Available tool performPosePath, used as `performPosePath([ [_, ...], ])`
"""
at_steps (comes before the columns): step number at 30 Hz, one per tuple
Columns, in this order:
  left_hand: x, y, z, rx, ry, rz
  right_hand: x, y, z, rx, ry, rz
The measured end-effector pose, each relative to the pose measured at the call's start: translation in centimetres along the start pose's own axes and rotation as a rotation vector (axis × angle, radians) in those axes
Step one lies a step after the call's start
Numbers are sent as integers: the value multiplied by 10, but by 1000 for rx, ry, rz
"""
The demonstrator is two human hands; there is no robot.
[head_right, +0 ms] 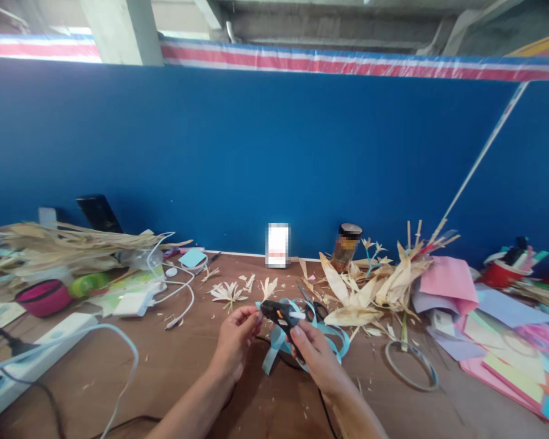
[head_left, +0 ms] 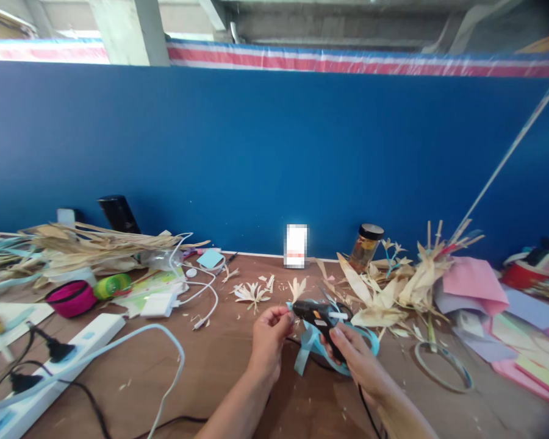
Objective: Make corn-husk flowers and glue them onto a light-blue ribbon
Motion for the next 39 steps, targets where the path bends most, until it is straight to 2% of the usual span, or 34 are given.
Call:
performPosePath([
  [6,0,1,1,-9,-5,3,5,1,-1,30,21,30],
  [11,1,0,1,-21,-5,11,4,0,2,-21,28,13],
  [17,1,0,1,-19,-1,8,4,0,1,-2,26,48],
  [24,2,0,1,-30,-15,11,-2,-1,5,-38,38,34],
  [28,3,0,1,-6,-12,-6,-2,-1,2,-13,66,13],
  [39,-2,-1,1,-58,-45,2,7,3,4,-61,-78,-8],
])
Point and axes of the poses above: each hand's wrist, its own y-axis away from the middle knuckle, its own z-axis out of the back of the hand, x = y × z, the point moved 6 cm from there along -y, towards the middle knuckle, and after that the axes turned 3 degrees about -y, right-handed, at the moved point
